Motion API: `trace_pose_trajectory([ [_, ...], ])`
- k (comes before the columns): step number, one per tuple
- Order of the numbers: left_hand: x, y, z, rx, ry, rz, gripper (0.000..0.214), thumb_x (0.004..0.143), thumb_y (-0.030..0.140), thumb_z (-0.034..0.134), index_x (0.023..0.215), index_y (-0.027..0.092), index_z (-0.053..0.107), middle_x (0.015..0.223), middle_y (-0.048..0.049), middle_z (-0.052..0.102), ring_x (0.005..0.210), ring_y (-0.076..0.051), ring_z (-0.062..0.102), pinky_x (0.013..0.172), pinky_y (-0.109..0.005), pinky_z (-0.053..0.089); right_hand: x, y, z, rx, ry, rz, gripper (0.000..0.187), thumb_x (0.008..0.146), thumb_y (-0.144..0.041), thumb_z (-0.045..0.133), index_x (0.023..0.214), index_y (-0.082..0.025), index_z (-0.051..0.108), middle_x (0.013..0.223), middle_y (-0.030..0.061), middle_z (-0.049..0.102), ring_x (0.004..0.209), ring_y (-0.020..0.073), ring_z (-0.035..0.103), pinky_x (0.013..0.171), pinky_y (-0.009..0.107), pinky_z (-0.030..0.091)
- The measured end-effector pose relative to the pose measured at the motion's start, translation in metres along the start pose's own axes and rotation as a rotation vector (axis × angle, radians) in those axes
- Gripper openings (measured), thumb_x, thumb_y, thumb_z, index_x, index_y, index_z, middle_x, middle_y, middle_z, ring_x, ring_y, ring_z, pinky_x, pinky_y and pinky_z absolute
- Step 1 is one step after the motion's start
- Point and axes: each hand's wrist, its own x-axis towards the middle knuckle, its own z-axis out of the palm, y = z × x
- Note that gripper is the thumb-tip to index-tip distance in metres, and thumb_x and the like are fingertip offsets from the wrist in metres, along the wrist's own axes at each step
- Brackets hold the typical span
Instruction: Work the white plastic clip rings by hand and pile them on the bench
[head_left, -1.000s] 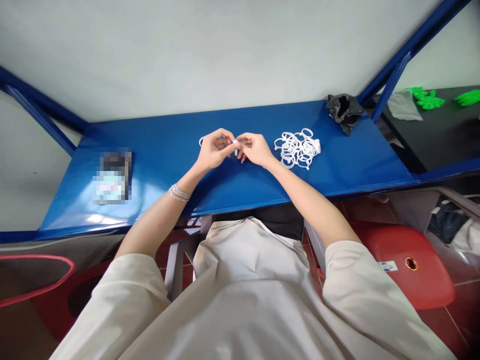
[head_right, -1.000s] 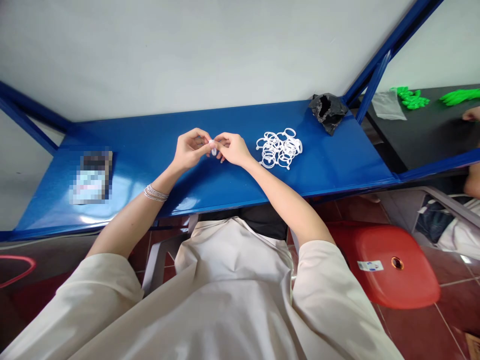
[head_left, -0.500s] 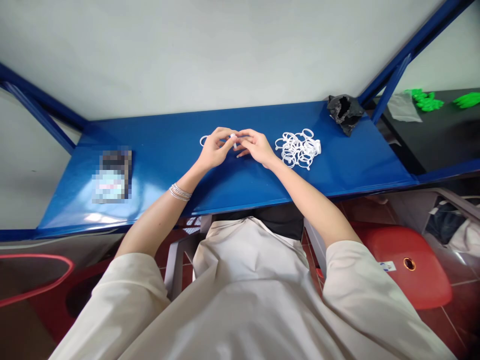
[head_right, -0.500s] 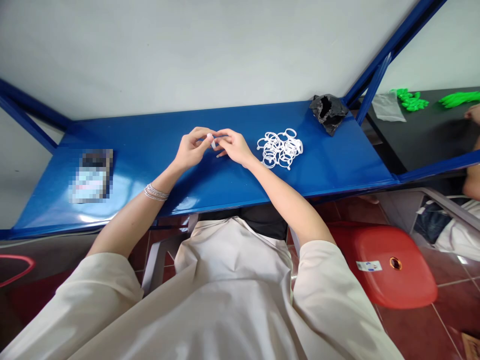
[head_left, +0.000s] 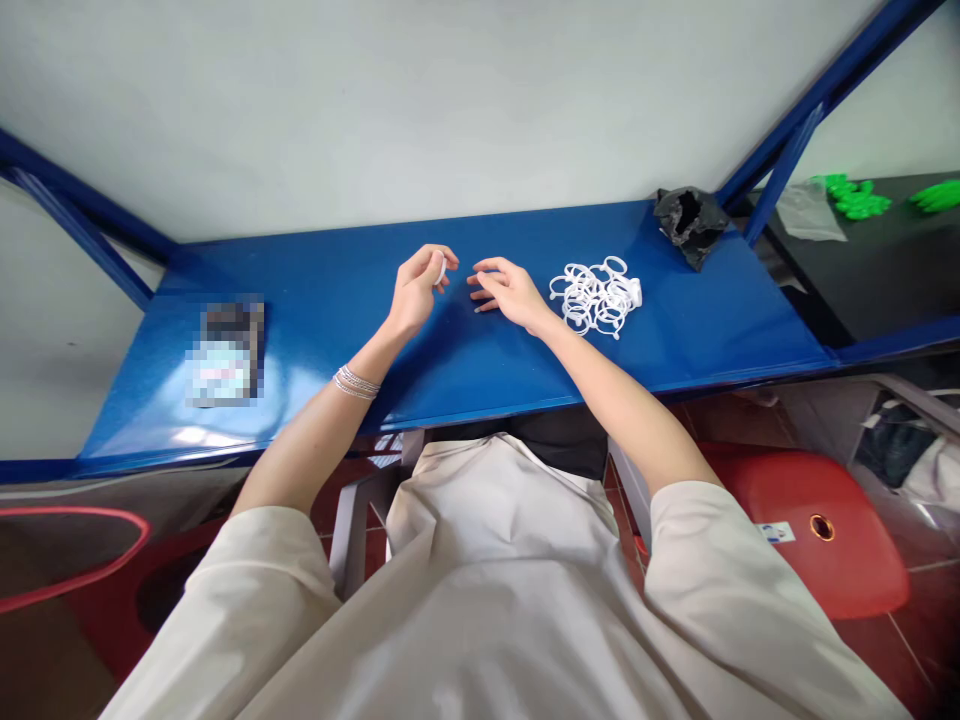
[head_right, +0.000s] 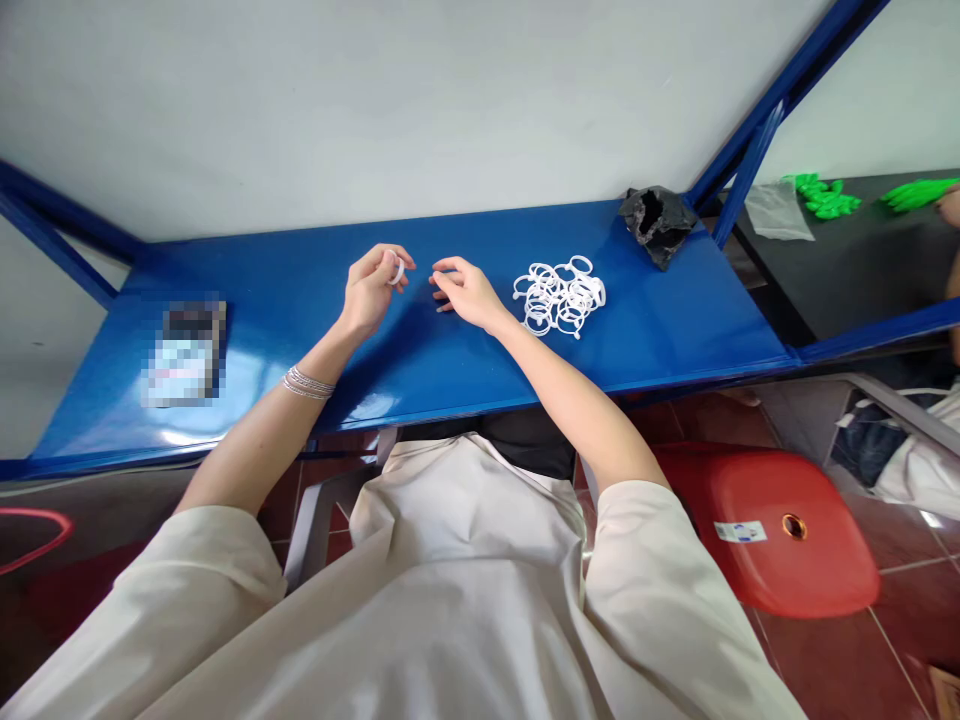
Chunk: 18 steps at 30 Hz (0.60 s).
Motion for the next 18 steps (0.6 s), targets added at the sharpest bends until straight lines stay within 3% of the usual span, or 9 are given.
trace_pose_trajectory([
  [9,-0.003,0.011,0.002,-0.136,0.11,-0.105,0.059,0.102,0.068,0.071,0.069,0.022,0.056,0.061,0.0036,0.037,0.049,-0.01,0.035,0.046,-0.027,0.031,-0.001,0.0,0.001,-0.023,-0.015,-0.008,0.016,0.108,-0.038,0.076,0.113,-0.025,0.068,0.109,0.0055,0.083,0.092,0.0186,0.08,0.076,0.031,0.072],
  [15,-0.007,0.009,0.0,-0.132,0.132,-0.067,0.072,0.093,0.075,0.077,0.062,0.023,0.04,0.059,0.0067,0.023,0.048,-0.007,0.021,0.043,-0.026,0.022,0.002,0.005,0.001,-0.03,-0.024,-0.013,0.023,0.105,-0.043,0.081,0.111,-0.024,0.068,0.106,0.0049,0.082,0.089,0.0179,0.08,0.072,0.027,0.069],
  [18,-0.007,0.007,-0.001,-0.111,0.135,-0.043,0.076,0.09,0.078,0.078,0.061,0.023,0.035,0.059,0.0062,0.023,0.049,-0.006,0.02,0.043,-0.026,0.02,0.002,0.006,0.0,-0.037,-0.027,-0.025,0.026,0.104,-0.045,0.083,0.108,-0.024,0.068,0.103,0.0049,0.081,0.087,0.0178,0.078,0.07,0.027,0.067],
])
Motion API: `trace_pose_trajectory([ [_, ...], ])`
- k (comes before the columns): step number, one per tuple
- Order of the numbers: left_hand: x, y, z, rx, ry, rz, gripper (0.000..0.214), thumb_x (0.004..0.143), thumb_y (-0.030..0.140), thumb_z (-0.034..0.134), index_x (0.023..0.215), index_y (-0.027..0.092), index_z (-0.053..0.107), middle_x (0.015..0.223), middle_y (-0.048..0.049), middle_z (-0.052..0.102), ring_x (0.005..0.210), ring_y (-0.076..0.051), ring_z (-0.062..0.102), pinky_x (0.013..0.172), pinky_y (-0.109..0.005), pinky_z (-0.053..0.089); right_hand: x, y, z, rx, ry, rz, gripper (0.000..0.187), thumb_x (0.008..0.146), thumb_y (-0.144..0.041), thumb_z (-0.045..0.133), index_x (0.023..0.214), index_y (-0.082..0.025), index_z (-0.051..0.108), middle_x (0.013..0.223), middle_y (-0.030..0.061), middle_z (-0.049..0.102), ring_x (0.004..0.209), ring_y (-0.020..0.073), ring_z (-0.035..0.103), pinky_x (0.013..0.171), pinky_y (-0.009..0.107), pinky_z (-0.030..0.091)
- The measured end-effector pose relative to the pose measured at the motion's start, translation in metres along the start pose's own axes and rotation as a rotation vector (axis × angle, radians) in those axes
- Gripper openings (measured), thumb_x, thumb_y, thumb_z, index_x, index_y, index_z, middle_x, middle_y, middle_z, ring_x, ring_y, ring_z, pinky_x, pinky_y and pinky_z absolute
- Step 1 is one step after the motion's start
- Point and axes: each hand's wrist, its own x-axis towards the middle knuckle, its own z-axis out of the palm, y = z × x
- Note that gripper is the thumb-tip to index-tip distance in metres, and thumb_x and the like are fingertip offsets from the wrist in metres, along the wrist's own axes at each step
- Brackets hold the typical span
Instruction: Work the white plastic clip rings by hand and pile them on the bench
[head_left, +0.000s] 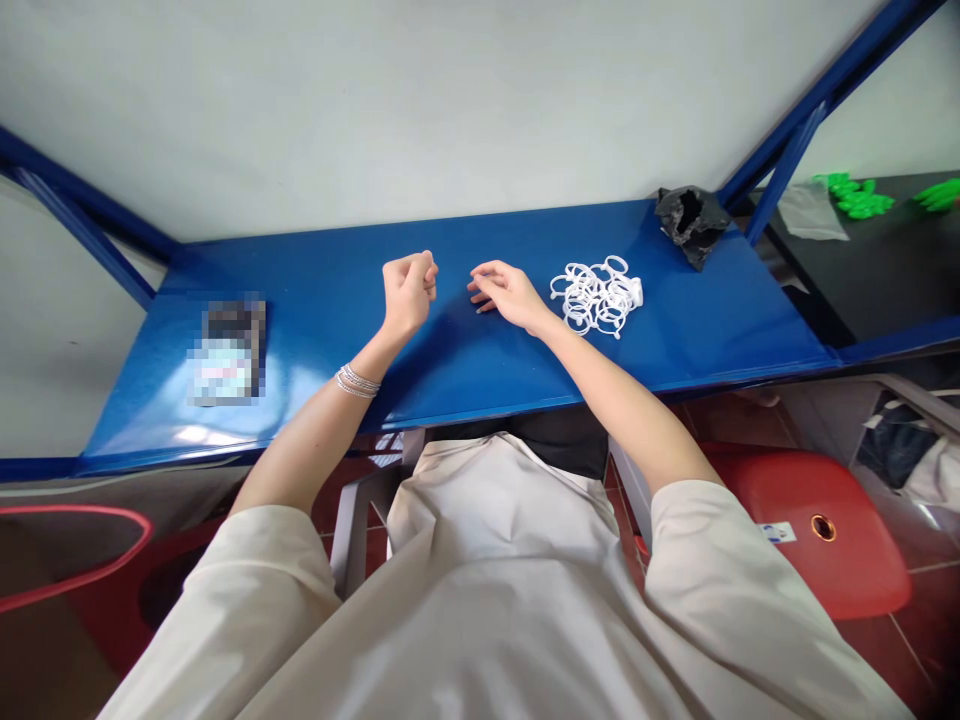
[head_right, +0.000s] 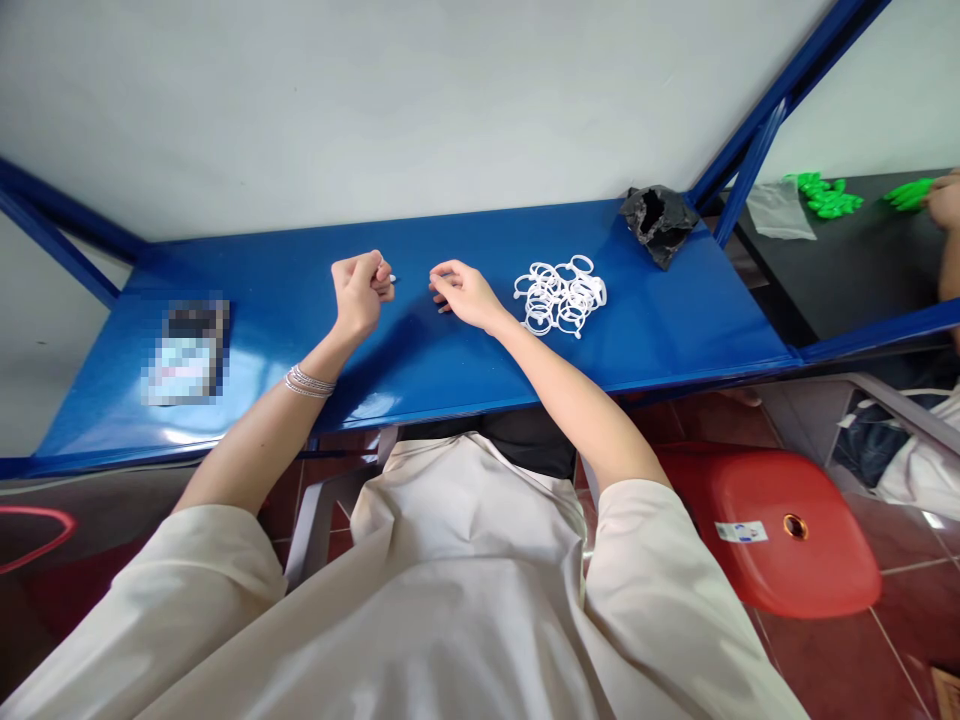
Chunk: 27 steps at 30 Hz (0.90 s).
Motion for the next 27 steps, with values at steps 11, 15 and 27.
trace_pose_trajectory([
  [11,0.003,-0.005,-0.011,0.491,0.002,0.121,0.049,0.101,0.049,0.067,0.064,0.023,0.049,0.059,0.0014,0.044,0.058,-0.014,0.044,0.058,-0.031,0.041,-0.003,-0.001,0.0,-0.344,0.005,-0.142,0.018,0.105,-0.04,0.073,0.111,-0.023,0.07,0.106,0.0071,0.078,0.089,0.0213,0.075,0.082,0.037,0.066],
  [15,0.01,-0.013,-0.019,0.821,0.019,0.183,0.022,0.097,0.036,0.067,0.08,0.022,0.067,0.078,-0.0049,0.064,0.088,-0.024,0.066,0.09,-0.039,0.057,-0.01,-0.019,-0.014,-0.753,0.071,-0.27,0.017,0.103,-0.026,0.066,0.117,-0.02,0.073,0.118,0.0119,0.079,0.104,0.0267,0.074,0.105,0.046,0.059],
  [27,0.012,-0.007,-0.029,1.162,-0.02,-0.004,0.024,0.095,0.035,0.067,0.114,0.023,0.075,0.139,-0.0236,0.07,0.141,-0.052,0.058,0.12,-0.077,0.039,-0.018,-0.039,-0.081,-1.251,0.203,0.032,0.026,0.09,-0.011,0.068,0.113,-0.017,0.077,0.113,0.0127,0.078,0.12,0.0388,0.071,0.119,0.072,0.04],
])
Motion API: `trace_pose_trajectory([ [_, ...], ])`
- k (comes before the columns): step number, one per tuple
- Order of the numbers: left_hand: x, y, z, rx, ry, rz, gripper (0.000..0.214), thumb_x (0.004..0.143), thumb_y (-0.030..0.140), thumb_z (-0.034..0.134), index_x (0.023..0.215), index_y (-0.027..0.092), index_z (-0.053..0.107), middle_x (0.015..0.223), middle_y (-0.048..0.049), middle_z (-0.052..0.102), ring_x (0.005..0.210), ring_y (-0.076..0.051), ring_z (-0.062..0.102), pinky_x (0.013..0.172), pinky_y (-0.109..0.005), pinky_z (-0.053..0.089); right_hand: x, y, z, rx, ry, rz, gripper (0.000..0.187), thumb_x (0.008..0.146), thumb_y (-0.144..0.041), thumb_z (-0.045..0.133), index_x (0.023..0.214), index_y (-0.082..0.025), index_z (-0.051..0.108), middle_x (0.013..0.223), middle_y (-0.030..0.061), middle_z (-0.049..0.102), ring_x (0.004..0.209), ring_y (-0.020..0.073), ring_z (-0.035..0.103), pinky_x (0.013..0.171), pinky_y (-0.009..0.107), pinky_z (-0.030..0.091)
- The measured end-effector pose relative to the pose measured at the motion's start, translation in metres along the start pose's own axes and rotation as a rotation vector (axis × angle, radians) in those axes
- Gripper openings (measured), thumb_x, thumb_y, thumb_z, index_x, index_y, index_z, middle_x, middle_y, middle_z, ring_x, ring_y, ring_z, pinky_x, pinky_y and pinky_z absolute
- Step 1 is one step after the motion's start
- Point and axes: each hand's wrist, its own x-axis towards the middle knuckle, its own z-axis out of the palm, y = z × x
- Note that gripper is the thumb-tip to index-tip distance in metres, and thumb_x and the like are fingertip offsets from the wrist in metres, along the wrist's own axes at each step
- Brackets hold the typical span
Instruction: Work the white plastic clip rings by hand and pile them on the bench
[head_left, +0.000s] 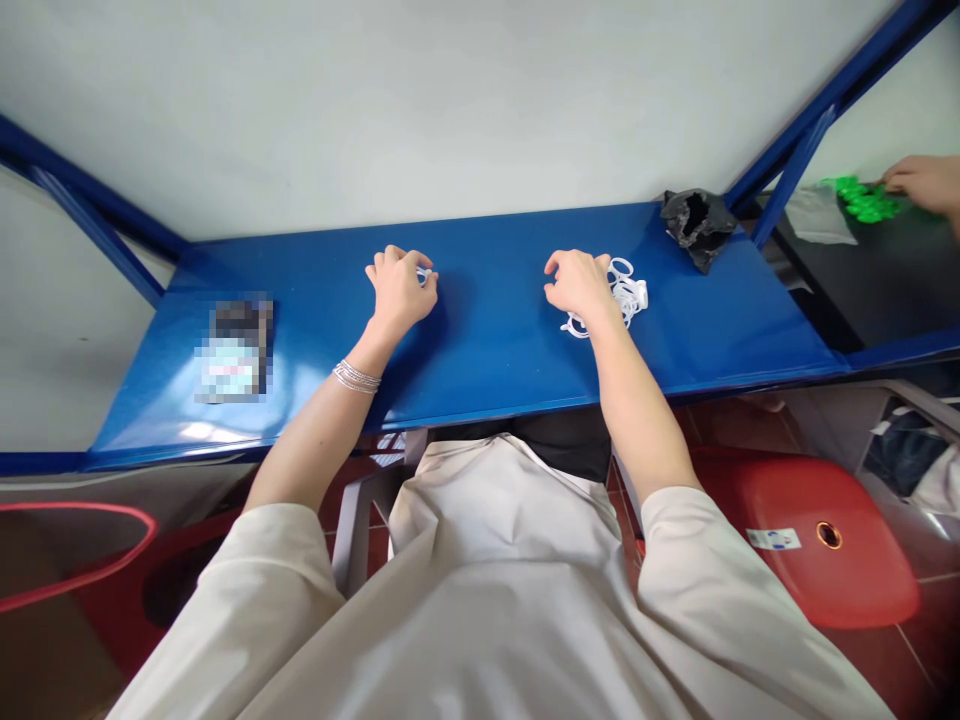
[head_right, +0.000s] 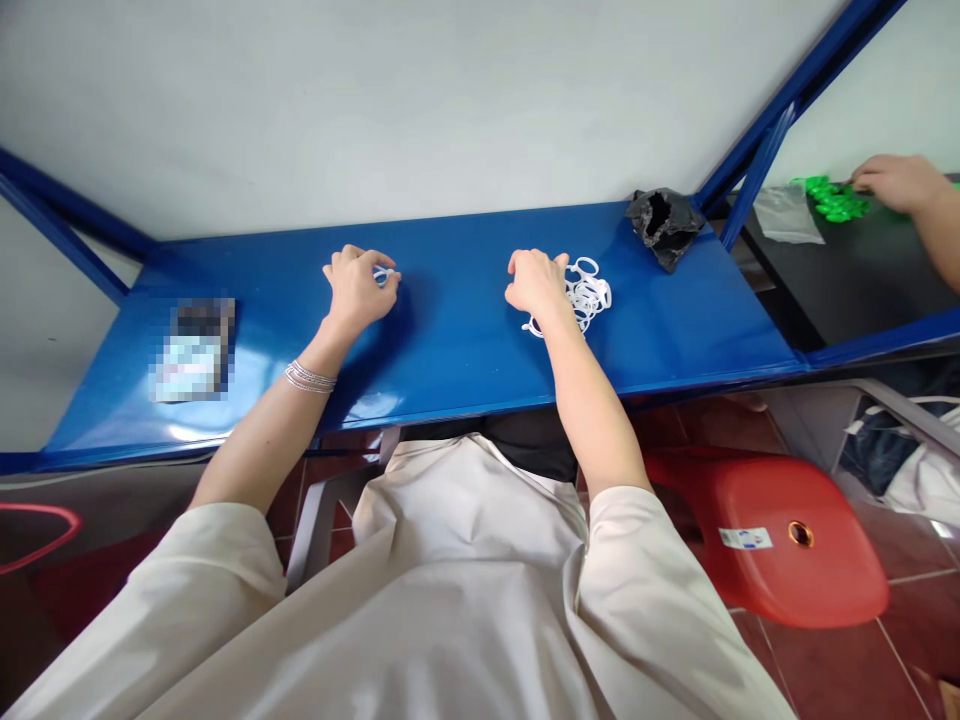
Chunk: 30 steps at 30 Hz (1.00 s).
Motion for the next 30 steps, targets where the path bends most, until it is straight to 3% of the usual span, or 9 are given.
trace_pose_trajectory([
  [5,0.006,-0.019,0.016,-0.09,0.065,0.083,0.022,0.091,0.037,0.073,0.109,0.024,0.074,0.128,-0.0229,0.075,0.132,-0.052,0.063,0.116,-0.078,0.04,0.008,0.009,0.017,0.105,-0.005,-0.096,0.024,0.08,-0.006,0.074,0.101,-0.017,0.075,0.104,0.0128,0.071,0.115,0.0412,0.07,0.116,0.078,0.041],
  [11,0.007,-0.029,0.023,-0.116,0.108,0.17,0.027,0.093,0.04,0.073,0.115,0.024,0.074,0.123,-0.0209,0.078,0.13,-0.049,0.066,0.119,-0.075,0.039,0.008,0.004,0.018,0.317,0.09,-0.221,0.015,0.092,-0.018,0.074,0.106,-0.02,0.073,0.114,0.0136,0.069,0.115,0.038,0.069,0.118,0.073,0.045],
  [18,0.004,-0.021,0.02,-0.05,0.12,0.201,0.028,0.094,0.04,0.074,0.116,0.024,0.074,0.125,-0.0212,0.078,0.125,-0.048,0.067,0.114,-0.074,0.043,-0.004,-0.023,0.007,0.587,0.073,-0.291,0.021,0.092,-0.019,0.074,0.113,-0.022,0.075,0.122,0.0107,0.069,0.099,0.0274,0.072,0.105,0.053,0.06],
  [23,0.002,-0.01,0.014,-0.081,0.028,0.176,0.028,0.096,0.037,0.074,0.12,0.023,0.073,0.133,-0.0225,0.075,0.135,-0.051,0.063,0.118,-0.076,0.037,-0.001,-0.027,0.015,0.726,0.071,-0.271,0.022,0.092,-0.017,0.071,0.113,-0.024,0.076,0.121,0.0068,0.069,0.096,0.0232,0.071,0.099,0.046,0.063],
  [30,-0.008,0.01,0.006,-0.214,-0.026,0.317,0.023,0.096,0.034,0.076,0.116,0.024,0.076,0.125,-0.0164,0.078,0.126,-0.043,0.066,0.117,-0.066,0.044,0.001,-0.033,0.024,0.854,0.013,-0.243,0.022,0.089,-0.014,0.07,0.107,-0.024,0.077,0.116,0.0063,0.07,0.078,0.0181,0.071,0.082,0.04,0.067],
])
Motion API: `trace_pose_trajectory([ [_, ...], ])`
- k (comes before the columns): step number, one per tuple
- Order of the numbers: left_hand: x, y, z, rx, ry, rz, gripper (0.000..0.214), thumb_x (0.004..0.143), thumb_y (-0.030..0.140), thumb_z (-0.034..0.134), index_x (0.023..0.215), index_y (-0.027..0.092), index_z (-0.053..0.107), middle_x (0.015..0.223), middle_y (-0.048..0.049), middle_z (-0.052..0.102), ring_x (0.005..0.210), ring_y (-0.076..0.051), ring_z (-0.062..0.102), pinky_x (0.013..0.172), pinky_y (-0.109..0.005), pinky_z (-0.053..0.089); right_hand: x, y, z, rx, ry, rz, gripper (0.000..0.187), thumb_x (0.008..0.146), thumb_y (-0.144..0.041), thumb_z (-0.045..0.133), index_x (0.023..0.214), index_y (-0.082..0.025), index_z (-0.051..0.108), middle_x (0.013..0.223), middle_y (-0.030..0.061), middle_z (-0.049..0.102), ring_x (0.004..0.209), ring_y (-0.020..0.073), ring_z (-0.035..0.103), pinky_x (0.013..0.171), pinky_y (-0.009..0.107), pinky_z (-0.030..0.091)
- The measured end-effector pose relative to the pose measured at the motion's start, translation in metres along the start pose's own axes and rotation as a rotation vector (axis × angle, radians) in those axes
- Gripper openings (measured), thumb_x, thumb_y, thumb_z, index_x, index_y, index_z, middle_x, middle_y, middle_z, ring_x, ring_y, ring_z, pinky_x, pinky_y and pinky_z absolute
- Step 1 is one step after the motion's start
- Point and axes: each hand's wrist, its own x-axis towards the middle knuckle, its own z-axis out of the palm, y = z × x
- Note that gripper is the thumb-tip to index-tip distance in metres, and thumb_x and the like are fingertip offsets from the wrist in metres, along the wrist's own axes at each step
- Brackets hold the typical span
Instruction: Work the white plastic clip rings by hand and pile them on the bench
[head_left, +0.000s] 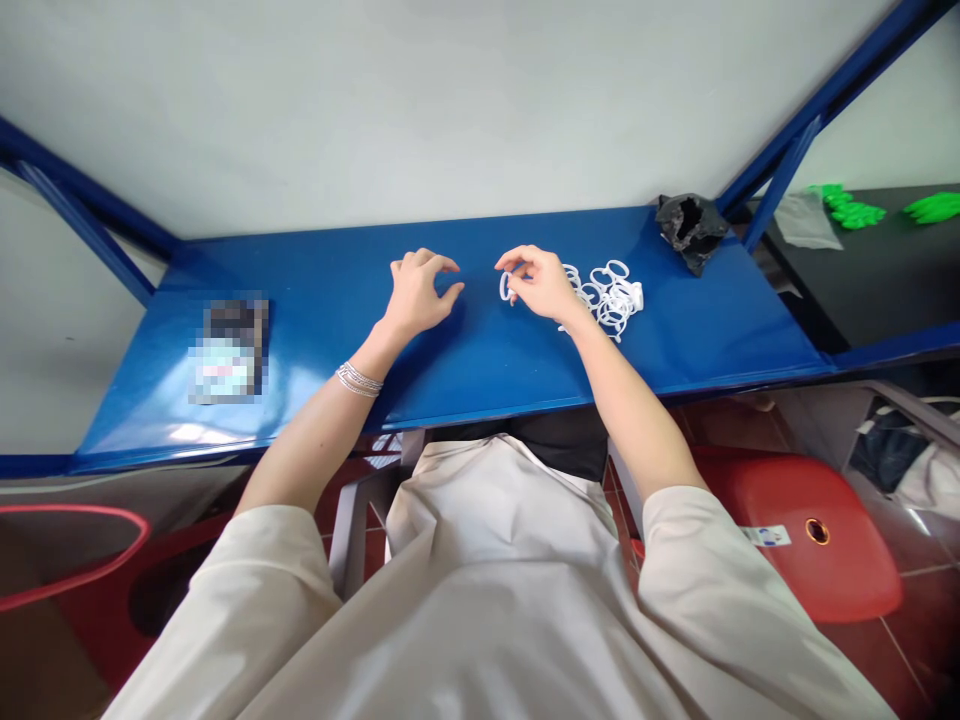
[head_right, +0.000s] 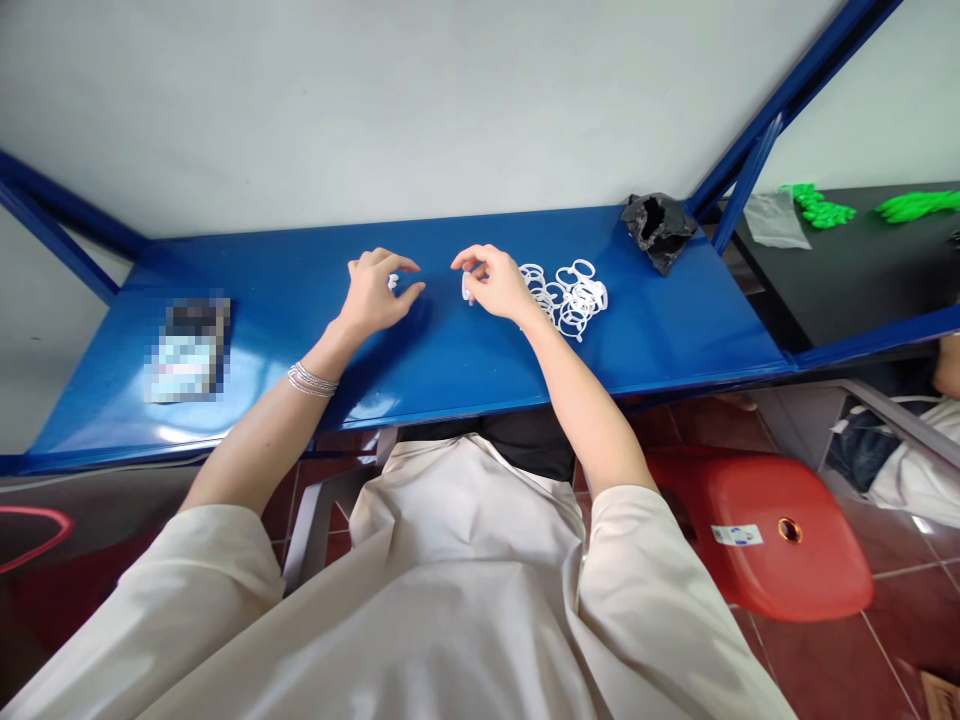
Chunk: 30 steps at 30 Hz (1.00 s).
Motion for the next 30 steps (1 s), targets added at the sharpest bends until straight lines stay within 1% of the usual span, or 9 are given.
trace_pose_trajectory([
  [5,-0.004,0.022,-0.003,-0.16,-0.146,0.194,0.028,0.093,0.039,0.08,0.117,0.024,0.079,0.119,-0.0098,0.079,0.117,-0.033,0.07,0.114,-0.054,0.052,-0.003,-0.006,0.01,0.167,-0.04,0.004,0.014,0.088,-0.023,0.08,0.101,-0.024,0.075,0.105,0.0053,0.075,0.075,0.0186,0.071,0.08,0.04,0.068],
  [8,-0.006,0.03,-0.004,-0.21,-0.17,0.251,0.023,0.094,0.038,0.081,0.113,0.025,0.082,0.118,-0.0093,0.08,0.115,-0.031,0.071,0.113,-0.054,0.052,-0.003,-0.003,0.013,0.252,-0.046,0.011,0.015,0.088,-0.029,0.084,0.098,-0.024,0.074,0.099,0.0041,0.075,0.074,0.0186,0.072,0.079,0.04,0.067],
  [11,-0.007,0.033,-0.004,-0.233,-0.167,0.279,0.018,0.095,0.036,0.081,0.109,0.025,0.084,0.118,-0.0096,0.081,0.116,-0.03,0.072,0.112,-0.054,0.052,-0.002,-0.001,0.015,0.289,-0.042,0.044,0.017,0.085,-0.029,0.086,0.097,-0.024,0.075,0.1,0.0033,0.075,0.075,0.0173,0.072,0.078,0.036,0.066],
  [14,-0.007,0.033,-0.004,-0.253,-0.187,0.287,0.017,0.095,0.037,0.081,0.107,0.026,0.084,0.115,-0.0088,0.083,0.113,-0.03,0.074,0.109,-0.052,0.054,-0.003,-0.002,0.017,0.304,-0.046,0.078,0.016,0.083,-0.026,0.086,0.096,-0.023,0.077,0.1,0.0026,0.077,0.074,0.0153,0.071,0.075,0.033,0.065],
  [17,-0.006,0.032,-0.001,-0.261,-0.197,0.279,0.018,0.096,0.042,0.081,0.104,0.026,0.084,0.106,-0.0081,0.085,0.103,-0.028,0.075,0.103,-0.048,0.056,-0.004,-0.004,0.02,0.321,-0.059,0.119,0.014,0.081,-0.021,0.083,0.094,-0.022,0.078,0.098,0.0022,0.078,0.074,0.0148,0.071,0.073,0.031,0.064],
  [20,-0.006,0.032,0.001,-0.274,-0.182,0.273,0.022,0.095,0.047,0.084,0.097,0.026,0.084,0.097,-0.0063,0.085,0.091,-0.024,0.073,0.098,-0.043,0.057,-0.005,-0.005,0.022,0.351,-0.08,0.157,0.013,0.081,-0.015,0.081,0.092,-0.021,0.078,0.094,0.0019,0.078,0.075,0.0158,0.073,0.076,0.033,0.066],
  [22,-0.007,0.032,0.002,-0.294,-0.179,0.258,0.023,0.093,0.048,0.086,0.094,0.026,0.083,0.091,-0.005,0.084,0.079,-0.021,0.07,0.089,-0.039,0.056,-0.004,-0.004,0.023,0.359,-0.084,0.176,0.014,0.08,-0.013,0.081,0.091,-0.021,0.078,0.09,0.0013,0.078,0.075,0.0169,0.074,0.079,0.035,0.067],
  [26,-0.008,0.031,0.003,-0.334,-0.193,0.205,0.017,0.095,0.041,0.082,0.098,0.024,0.084,0.088,-0.0046,0.083,0.061,-0.015,0.059,0.069,-0.032,0.05,-0.004,-0.004,0.024,0.365,-0.064,0.179,0.014,0.079,-0.015,0.085,0.089,-0.022,0.078,0.086,0.0007,0.077,0.077,0.0189,0.076,0.085,0.039,0.071],
  [30,-0.009,0.029,0.005,-0.348,-0.181,0.17,0.013,0.094,0.034,0.079,0.097,0.022,0.083,0.081,-0.0033,0.079,0.058,-0.014,0.056,0.065,-0.03,0.045,-0.005,-0.006,0.023,0.357,-0.046,0.137,0.014,0.08,-0.022,0.088,0.087,-0.023,0.076,0.093,0.0028,0.079,0.08,0.0196,0.076,0.088,0.042,0.072],
])
